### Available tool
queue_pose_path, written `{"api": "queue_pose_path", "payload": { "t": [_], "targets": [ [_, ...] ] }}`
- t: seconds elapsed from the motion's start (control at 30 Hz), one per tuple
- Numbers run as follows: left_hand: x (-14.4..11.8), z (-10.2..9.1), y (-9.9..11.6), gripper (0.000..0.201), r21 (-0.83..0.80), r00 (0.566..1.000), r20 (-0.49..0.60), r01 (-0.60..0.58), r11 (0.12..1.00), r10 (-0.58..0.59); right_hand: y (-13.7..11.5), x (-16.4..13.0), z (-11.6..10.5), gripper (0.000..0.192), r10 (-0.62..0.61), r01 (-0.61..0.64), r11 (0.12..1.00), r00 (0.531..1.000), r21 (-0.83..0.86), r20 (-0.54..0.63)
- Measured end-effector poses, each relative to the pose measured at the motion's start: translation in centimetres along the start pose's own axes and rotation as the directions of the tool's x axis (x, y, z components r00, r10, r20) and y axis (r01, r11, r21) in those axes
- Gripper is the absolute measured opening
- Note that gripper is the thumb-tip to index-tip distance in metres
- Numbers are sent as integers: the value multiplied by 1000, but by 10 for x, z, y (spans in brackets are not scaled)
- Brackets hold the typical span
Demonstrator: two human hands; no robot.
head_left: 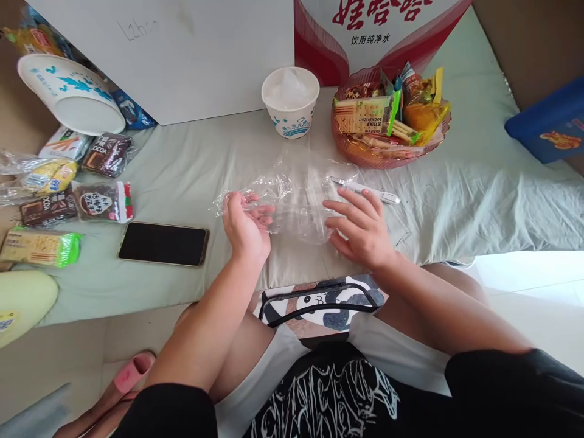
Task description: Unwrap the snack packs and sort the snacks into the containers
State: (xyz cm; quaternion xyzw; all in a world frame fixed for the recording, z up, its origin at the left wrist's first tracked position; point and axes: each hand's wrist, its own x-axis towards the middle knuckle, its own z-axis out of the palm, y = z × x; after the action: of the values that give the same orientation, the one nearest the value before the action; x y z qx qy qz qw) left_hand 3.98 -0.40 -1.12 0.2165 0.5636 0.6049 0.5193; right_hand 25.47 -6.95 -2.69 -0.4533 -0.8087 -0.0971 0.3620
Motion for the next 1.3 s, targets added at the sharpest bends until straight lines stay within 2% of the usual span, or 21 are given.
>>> {"api": "queue_pose_path", "payload": {
  "t": [0.1, 0.2, 0.23, 0.27, 0.3, 0.37, 0.4, 0.43, 0.5, 0.57, 0.63, 0.7, 0.8, 0.87, 0.9, 0.97, 1.03, 1.1, 1.17, 1.2, 1.3],
  "targets": [
    [13, -13, 17, 24, 8, 994, 101, -53, 999, 52, 8, 3, -9, 16, 153, -120, 960, 981, 252, -117],
    [28, -31, 36, 26, -34, 947, 183, -262, 964, 264, 12, 4, -14, 16, 328, -267, 876, 941, 403, -88],
    [31, -38, 41, 30, -34, 907, 250, -342, 939, 340, 13, 4, -14, 15, 364, -309, 857, 929, 412, -60],
    [32, -44, 44, 36, 17, 851, 373, -405, 914, 370, 15, 3, -14, 15, 389, -342, 846, 921, 410, -35],
    [31, -49, 45, 41, 100, 775, 518, -474, 875, 362, 17, 3, -14, 14, 402, -362, 842, 915, 400, -18],
    [26, -56, 43, 51, 318, 593, 785, -633, 705, 179, 24, 1, -14, 16, 419, -393, 846, 908, 360, 8],
    [22, -58, 41, 54, 390, 523, 849, -712, 585, 71, 28, 0, -14, 17, 431, -413, 849, 902, 329, 21],
    [18, -60, 38, 56, 428, 474, 880, -772, 470, -24, 33, -2, -14, 18, 446, -435, 852, 894, 292, 32],
    [12, -60, 31, 55, 451, 441, 891, -839, 303, -105, 41, -5, -15, 17, 465, -462, 860, 884, 218, 39],
    [11, -59, 27, 44, 463, 460, 885, -861, 211, -66, 45, -7, -15, 17, 459, -454, 874, 888, 172, 7],
    [13, -59, 26, 29, 461, 475, 879, -868, 185, 40, 42, -8, -15, 31, 442, -432, 889, 896, 150, -43],
    [16, -60, 29, 21, 422, 462, 871, -878, 227, 167, 35, -5, -15, 39, 389, -377, 918, 915, 120, -105],
    [18, -62, 33, 18, 324, 463, 814, -863, 387, 351, 21, 3, -17, 22, 231, -209, 971, 947, 118, -224],
    [18, -62, 34, 19, 257, 517, 752, -801, 540, 409, 14, 7, -19, 17, 201, -149, 964, 950, 219, -238],
    [17, -62, 35, 20, 226, 564, 715, -746, 627, 413, 12, 8, -21, 18, 221, -155, 944, 953, 291, -209],
    [16, -58, 35, 25, 198, 696, 628, -577, 793, 349, 10, 8, -22, 21, 296, -231, 885, 949, 403, -105],
    [13, -53, 36, 31, 215, 822, 530, -367, 905, 208, 10, 8, -22, 22, 423, -393, 803, 905, 449, 35],
    [11, -47, 37, 36, 251, 890, 450, -198, 947, 67, 10, 8, -21, 23, 579, -600, 659, 789, 454, 204],
    [9, -42, 38, 39, 291, 913, 407, -106, 951, -23, 10, 9, -20, 22, 665, -743, 497, 658, 448, 354],
    [10, -41, 38, 39, 310, 914, 401, -84, 947, -51, 9, 10, -20, 21, 676, -773, 438, 620, 459, 398],
    [13, -40, 37, 36, 353, 898, 429, -66, 933, -99, 9, 14, -18, 10, 664, -783, 376, 601, 496, 445]
  ]
}}
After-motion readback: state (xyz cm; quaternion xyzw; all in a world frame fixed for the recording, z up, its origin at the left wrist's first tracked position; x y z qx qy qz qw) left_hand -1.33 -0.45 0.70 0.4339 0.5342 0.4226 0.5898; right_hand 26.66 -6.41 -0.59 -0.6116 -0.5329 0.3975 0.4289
